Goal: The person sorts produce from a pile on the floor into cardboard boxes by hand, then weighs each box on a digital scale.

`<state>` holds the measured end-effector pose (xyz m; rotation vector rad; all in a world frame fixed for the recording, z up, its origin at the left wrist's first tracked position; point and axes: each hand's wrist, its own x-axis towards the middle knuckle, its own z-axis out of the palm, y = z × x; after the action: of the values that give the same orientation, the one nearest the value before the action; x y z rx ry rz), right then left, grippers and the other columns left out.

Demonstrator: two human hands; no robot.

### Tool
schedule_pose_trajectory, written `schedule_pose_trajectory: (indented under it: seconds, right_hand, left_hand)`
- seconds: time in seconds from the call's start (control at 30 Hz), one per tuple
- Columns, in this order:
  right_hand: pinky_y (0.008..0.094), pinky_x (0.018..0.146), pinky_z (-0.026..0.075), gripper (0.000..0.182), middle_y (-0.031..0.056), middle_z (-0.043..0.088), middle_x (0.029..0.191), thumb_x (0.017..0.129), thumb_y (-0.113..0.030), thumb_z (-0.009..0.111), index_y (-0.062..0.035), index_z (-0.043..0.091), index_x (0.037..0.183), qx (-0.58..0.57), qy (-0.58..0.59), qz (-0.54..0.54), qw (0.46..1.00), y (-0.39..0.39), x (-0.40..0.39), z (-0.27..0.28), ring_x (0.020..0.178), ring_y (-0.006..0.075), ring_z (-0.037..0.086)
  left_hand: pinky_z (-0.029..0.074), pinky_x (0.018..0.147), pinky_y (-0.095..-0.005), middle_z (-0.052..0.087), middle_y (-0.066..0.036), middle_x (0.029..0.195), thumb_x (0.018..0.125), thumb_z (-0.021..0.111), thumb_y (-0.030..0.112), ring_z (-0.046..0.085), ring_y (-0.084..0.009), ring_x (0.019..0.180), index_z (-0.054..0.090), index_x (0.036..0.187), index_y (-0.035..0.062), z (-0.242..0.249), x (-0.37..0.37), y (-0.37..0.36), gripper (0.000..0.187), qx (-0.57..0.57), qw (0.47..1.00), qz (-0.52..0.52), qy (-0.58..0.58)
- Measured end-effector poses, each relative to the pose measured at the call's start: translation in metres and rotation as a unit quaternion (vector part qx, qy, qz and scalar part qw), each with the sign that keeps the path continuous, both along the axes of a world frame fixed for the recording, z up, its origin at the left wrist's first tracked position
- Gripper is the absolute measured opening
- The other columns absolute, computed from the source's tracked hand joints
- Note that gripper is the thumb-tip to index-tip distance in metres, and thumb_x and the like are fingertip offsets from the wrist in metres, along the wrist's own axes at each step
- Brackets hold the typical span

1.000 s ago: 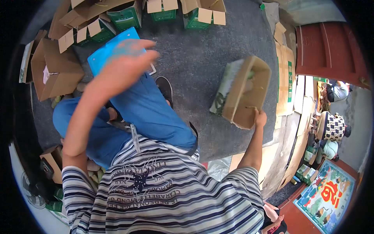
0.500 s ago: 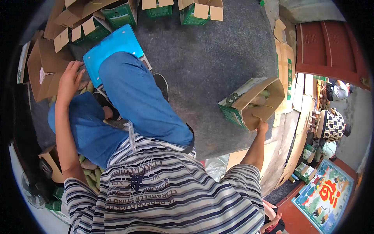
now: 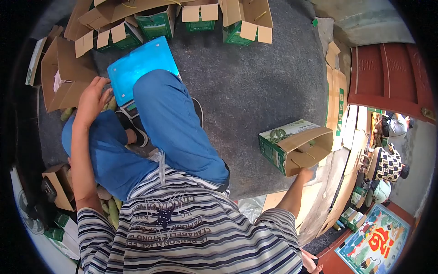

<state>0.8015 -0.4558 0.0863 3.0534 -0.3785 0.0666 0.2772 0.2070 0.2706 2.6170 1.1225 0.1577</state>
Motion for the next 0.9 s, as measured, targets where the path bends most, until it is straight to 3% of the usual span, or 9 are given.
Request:
schedule_pose_trajectory:
  seconds: [0.07,0.13,0.17,0.27,0.37,0.5,0.63,0.73,0.9]
  right_hand:
    - [0.0417,0.090,0.044,0.044,0.0232,0.059,0.111,0.087,-0.028,0.053,0.0037,0.055,0.117,0.044,-0.135,0.091,0.986,0.071,-0.005,0.043,0.104,0.0367,0.056]
    - [0.0401,0.096,0.040,0.034,0.0197,0.058,0.115,0.090,-0.019,0.049,0.0005,0.057,0.116,0.066,-0.183,0.292,0.937,0.143,0.012,0.055,0.109,0.0342,0.052]
    - [0.0392,0.096,0.039,0.031,0.0169,0.058,0.115,0.090,-0.017,0.050,-0.0024,0.058,0.116,0.119,-0.130,0.325,0.929,0.193,0.016,0.065,0.110,0.0330,0.052]
    - [0.0374,0.095,0.041,0.026,0.0142,0.056,0.119,0.090,-0.013,0.051,-0.0035,0.059,0.112,0.196,-0.107,0.541,0.811,0.351,-0.004,0.084,0.111,0.0305,0.053]
    - [0.0389,0.092,0.045,0.024,0.0114,0.052,0.126,0.091,-0.019,0.050,-0.0055,0.060,0.108,0.208,-0.055,0.628,0.748,0.483,-0.035,0.091,0.111,0.0312,0.055]
    - [0.0417,0.091,0.045,0.025,0.0189,0.049,0.129,0.087,-0.023,0.053,-0.0063,0.063,0.102,0.211,0.030,0.638,0.740,0.601,-0.027,0.064,0.107,0.0349,0.055]
    - [0.0424,0.094,0.043,0.028,0.0233,0.047,0.130,0.084,-0.026,0.054,-0.0073,0.065,0.100,0.113,0.084,0.674,0.726,0.645,0.013,0.012,0.111,0.0355,0.052]
    - [0.0413,0.095,0.042,0.028,0.0227,0.047,0.129,0.084,-0.027,0.052,-0.0070,0.067,0.097,0.164,0.080,0.660,0.728,0.640,0.007,0.009,0.114,0.0351,0.050]
    - [0.0436,0.084,0.046,0.026,0.0214,0.059,0.098,0.083,-0.022,0.054,0.0024,0.063,0.083,0.087,0.065,0.689,0.716,0.605,-0.010,0.044,0.092,0.0381,0.057]
  left_hand:
    - [0.046,0.074,-0.0426,0.057,-0.014,0.099,0.083,0.061,0.014,0.058,-0.0360,0.086,0.058,0.100,0.0037,0.001,0.003,-0.001,0.020,0.002,1.000,0.002,0.004]
    - [0.047,0.074,-0.0433,0.058,-0.015,0.098,0.083,0.061,0.014,0.058,-0.0361,0.086,0.059,0.099,0.0031,0.000,0.006,-0.001,0.020,0.005,1.000,-0.003,0.002]
    - [0.047,0.074,-0.0435,0.058,-0.015,0.098,0.083,0.061,0.014,0.058,-0.0362,0.086,0.059,0.099,0.0029,0.001,0.008,-0.001,0.020,0.003,1.000,-0.004,0.003]
    - [0.045,0.073,-0.0435,0.056,-0.015,0.097,0.083,0.061,0.012,0.057,-0.0363,0.086,0.057,0.100,0.0033,-0.004,0.007,0.000,0.020,-0.003,1.000,-0.008,0.006]
    - [0.046,0.074,-0.0443,0.056,-0.015,0.098,0.083,0.061,0.013,0.057,-0.0366,0.087,0.057,0.100,0.0031,-0.004,0.006,0.000,0.020,-0.008,1.000,-0.004,0.013]
    - [0.046,0.073,-0.0449,0.057,-0.016,0.096,0.083,0.062,0.015,0.058,-0.0368,0.085,0.058,0.098,0.0027,-0.003,0.002,-0.002,0.020,-0.013,1.000,0.004,0.024]
    - [0.047,0.074,-0.0438,0.057,-0.016,0.092,0.080,0.065,0.016,0.059,-0.0354,0.085,0.058,0.097,0.0028,-0.011,-0.004,0.000,0.023,-0.007,1.000,-0.001,0.017]
    - [0.047,0.073,-0.0443,0.057,-0.016,0.092,0.080,0.065,0.016,0.059,-0.0356,0.083,0.057,0.096,0.0027,-0.008,-0.001,0.001,0.023,-0.012,1.000,0.005,0.014]
    - [0.047,0.076,-0.0439,0.057,-0.015,0.097,0.081,0.064,0.014,0.058,-0.0359,0.088,0.058,0.099,0.0016,-0.003,0.004,0.002,0.022,-0.029,0.999,0.009,0.031]
